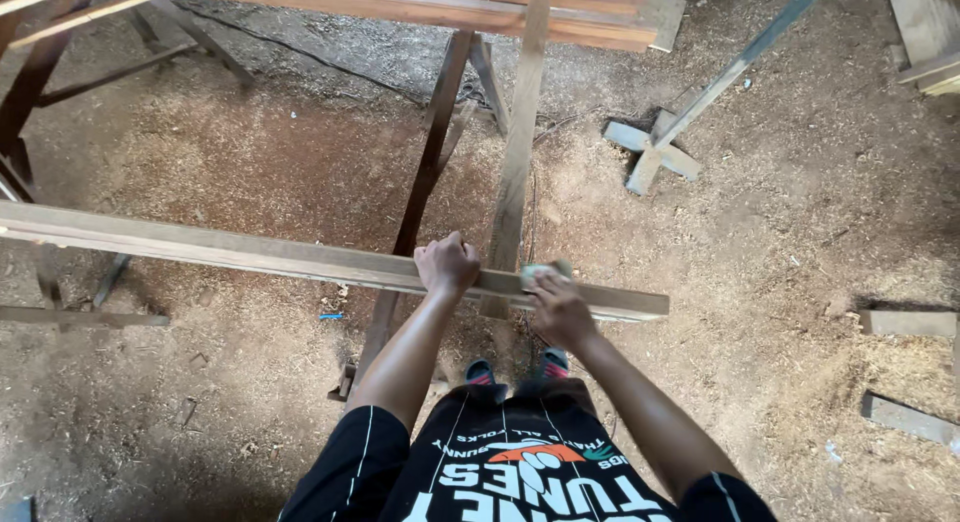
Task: The person sands the surfaces and edges of a large wooden frame assembly by hand using a piece of sandpaper.
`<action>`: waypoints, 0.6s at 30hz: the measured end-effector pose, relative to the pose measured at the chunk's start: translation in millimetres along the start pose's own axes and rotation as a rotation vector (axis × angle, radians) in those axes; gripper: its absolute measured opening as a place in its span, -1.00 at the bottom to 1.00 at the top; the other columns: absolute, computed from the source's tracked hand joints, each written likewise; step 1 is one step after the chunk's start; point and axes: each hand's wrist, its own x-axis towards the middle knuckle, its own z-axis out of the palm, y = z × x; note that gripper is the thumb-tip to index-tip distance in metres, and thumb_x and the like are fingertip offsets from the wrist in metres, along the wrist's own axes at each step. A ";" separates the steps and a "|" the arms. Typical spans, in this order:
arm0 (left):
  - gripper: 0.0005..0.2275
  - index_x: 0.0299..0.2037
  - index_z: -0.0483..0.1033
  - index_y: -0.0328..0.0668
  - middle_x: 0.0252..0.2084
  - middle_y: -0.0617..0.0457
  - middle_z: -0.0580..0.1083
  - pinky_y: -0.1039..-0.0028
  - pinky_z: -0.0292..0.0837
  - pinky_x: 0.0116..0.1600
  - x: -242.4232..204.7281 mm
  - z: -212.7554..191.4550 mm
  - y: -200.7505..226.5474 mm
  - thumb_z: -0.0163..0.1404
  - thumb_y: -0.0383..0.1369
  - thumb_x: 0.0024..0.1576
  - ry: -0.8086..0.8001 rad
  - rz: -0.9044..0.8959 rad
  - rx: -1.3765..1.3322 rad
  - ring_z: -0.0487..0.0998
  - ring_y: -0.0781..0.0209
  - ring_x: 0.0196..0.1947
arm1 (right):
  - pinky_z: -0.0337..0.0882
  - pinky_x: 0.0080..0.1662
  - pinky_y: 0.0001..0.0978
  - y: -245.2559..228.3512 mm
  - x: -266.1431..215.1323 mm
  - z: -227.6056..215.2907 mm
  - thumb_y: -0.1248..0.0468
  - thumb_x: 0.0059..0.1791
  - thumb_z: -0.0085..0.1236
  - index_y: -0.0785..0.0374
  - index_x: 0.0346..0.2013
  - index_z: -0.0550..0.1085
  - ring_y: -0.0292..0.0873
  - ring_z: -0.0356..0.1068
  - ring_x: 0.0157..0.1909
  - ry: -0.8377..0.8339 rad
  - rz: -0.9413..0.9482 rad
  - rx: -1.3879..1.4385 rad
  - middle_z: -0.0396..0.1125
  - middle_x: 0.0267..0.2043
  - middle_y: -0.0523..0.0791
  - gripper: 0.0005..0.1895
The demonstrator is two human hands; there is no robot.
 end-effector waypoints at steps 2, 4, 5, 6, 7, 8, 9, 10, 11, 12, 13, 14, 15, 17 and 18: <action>-0.81 -0.42 0.52 -0.10 -0.43 -0.10 0.55 0.15 0.22 0.04 0.3 -2.2 -0.2 -0.05 -0.21 0.11 -0.003 0.002 0.030 0.57 -0.01 -0.26 | 0.19 0.34 -0.03 -22.5 21.5 14.6 0.21 0.07 -0.03 0.34 0.00 0.54 0.15 0.31 0.28 0.022 -0.011 0.023 0.39 0.16 0.10 -0.67; -0.81 -0.40 0.52 -0.10 -0.42 -0.10 0.55 0.15 0.22 0.03 0.0 -4.3 0.1 -0.07 -0.22 0.12 -0.006 0.006 0.044 0.57 -0.01 -0.27 | 0.20 0.34 -0.06 -23.5 22.3 19.3 0.23 0.10 -0.04 0.34 -0.01 0.54 0.12 0.32 0.29 0.041 -0.046 0.055 0.39 0.17 0.09 -0.69; -0.81 -0.38 0.52 -0.10 -0.42 -0.10 0.56 0.15 0.22 0.03 -0.6 -4.9 0.3 -0.08 -0.22 0.13 -0.011 0.012 0.044 0.57 0.00 -0.28 | 0.20 0.36 -0.09 -16.1 14.2 18.8 0.25 0.14 -0.07 0.34 0.01 0.53 0.09 0.33 0.30 0.048 -0.070 0.076 0.39 0.18 0.08 -0.71; -0.81 -0.36 0.52 -0.10 -0.42 -0.10 0.56 0.14 0.22 0.03 -0.7 -5.5 0.4 -0.09 -0.23 0.14 -0.016 0.017 0.043 0.57 0.01 -0.29 | 0.20 0.38 -0.12 -5.6 5.3 17.8 0.28 0.17 -0.10 0.34 0.03 0.53 0.05 0.35 0.31 0.055 -0.095 0.097 0.39 0.20 0.07 -0.72; -0.81 -0.37 0.53 -0.11 -0.42 -0.10 0.56 0.15 0.22 0.04 -1.4 -5.2 0.4 -0.09 -0.23 0.14 -0.024 0.014 0.045 0.57 0.01 -0.28 | 0.21 0.35 -0.15 11.0 -7.6 12.1 0.27 0.18 -0.08 0.32 0.02 0.54 0.06 0.34 0.31 0.080 -0.136 0.057 0.40 0.19 0.06 -0.73; -0.80 -0.37 0.53 -0.11 -0.42 -0.09 0.56 0.16 0.22 0.05 -1.7 -5.3 -0.3 -0.09 -0.23 0.14 -0.033 0.011 0.046 0.57 0.02 -0.27 | 0.23 0.33 -0.17 29.2 -22.8 2.8 0.27 0.18 -0.07 0.31 0.02 0.55 0.07 0.33 0.31 0.104 -0.176 0.017 0.40 0.17 0.05 -0.74; -0.80 -0.38 0.54 -0.11 -0.42 -0.08 0.56 0.17 0.22 0.07 -0.6 -5.6 0.7 -0.09 -0.23 0.14 -0.035 0.007 0.044 0.57 0.02 -0.27 | 0.25 0.32 -0.15 48.4 -38.4 -11.6 0.27 0.17 -0.06 0.31 -0.01 0.54 0.06 0.33 0.31 0.103 -0.220 -0.104 0.41 0.16 0.05 -0.75; -0.81 -0.36 0.53 -0.11 -0.43 -0.09 0.56 0.17 0.23 0.06 -0.3 -6.2 0.8 -0.09 -0.23 0.13 -0.031 0.013 0.047 0.58 0.03 -0.28 | 0.27 0.31 -0.12 60.1 -51.6 -22.7 0.27 0.16 -0.05 0.30 -0.04 0.54 0.05 0.34 0.31 0.102 -0.263 -0.225 0.41 0.16 0.04 -0.76; -0.82 -0.34 0.53 -0.11 -0.44 -0.09 0.56 0.17 0.23 0.05 -0.1 -6.5 0.8 -0.09 -0.24 0.12 -0.026 0.014 0.046 0.58 0.04 -0.30 | 0.28 0.31 -0.08 63.6 -60.6 -27.8 0.26 0.13 -0.05 0.30 -0.03 0.54 0.04 0.33 0.30 0.107 -0.239 -0.259 0.41 0.16 0.05 -0.74; -0.82 -0.32 0.53 -0.11 -0.44 -0.09 0.56 0.17 0.23 0.04 0.1 -6.4 1.5 -0.09 -0.24 0.12 -0.020 0.015 0.045 0.59 0.05 -0.31 | 0.30 0.31 -0.04 65.1 -70.3 -33.6 0.25 0.09 -0.05 0.30 -0.01 0.54 0.04 0.32 0.29 0.112 -0.215 -0.293 0.41 0.15 0.05 -0.71; -0.82 -0.34 0.53 -0.10 -0.45 -0.09 0.56 0.17 0.23 0.04 -0.8 -6.1 2.7 -0.08 -0.24 0.11 -0.015 0.002 0.038 0.58 0.04 -0.31 | 0.31 0.30 0.00 65.7 -76.5 -37.7 0.24 0.06 -0.06 0.30 0.00 0.54 0.03 0.32 0.28 0.114 -0.195 -0.323 0.41 0.15 0.06 -0.68; -0.82 -0.36 0.53 -0.10 -0.46 -0.09 0.55 0.17 0.23 0.03 0.9 -5.8 4.6 -0.08 -0.23 0.11 -0.010 -0.011 0.032 0.58 0.03 -0.31 | 0.28 0.33 -0.04 63.6 -71.9 -34.3 0.25 0.10 -0.07 0.31 0.02 0.53 0.05 0.30 0.31 0.106 -0.135 -0.268 0.40 0.16 0.07 -0.69; -0.82 -0.39 0.53 -0.09 -0.46 -0.10 0.55 0.17 0.23 0.03 2.0 -5.7 4.2 -0.07 -0.23 0.10 -0.008 -0.022 0.029 0.57 0.02 -0.31 | 0.26 0.35 -0.07 54.7 -60.8 -22.6 0.25 0.14 -0.08 0.32 0.04 0.52 0.06 0.27 0.33 0.096 -0.070 -0.211 0.39 0.16 0.08 -0.71; -0.81 -0.40 0.53 -0.10 -0.47 -0.09 0.54 0.18 0.25 0.00 1.8 -5.1 3.1 -0.07 -0.22 0.11 -0.030 -0.042 0.055 0.57 0.02 -0.32 | 0.26 0.40 -0.11 32.6 -40.7 -2.3 0.27 0.18 -0.11 0.34 0.08 0.50 0.05 0.26 0.36 0.122 -0.007 -0.056 0.39 0.17 0.09 -0.71; -0.81 -0.40 0.53 -0.10 -0.47 -0.08 0.54 0.18 0.26 -0.02 0.4 -4.5 2.6 -0.07 -0.22 0.12 -0.040 -0.051 0.068 0.57 0.01 -0.33 | 0.28 0.43 -0.11 17.2 -29.3 9.0 0.28 0.18 -0.14 0.35 0.09 0.50 0.03 0.27 0.37 0.158 -0.009 0.042 0.39 0.18 0.10 -0.69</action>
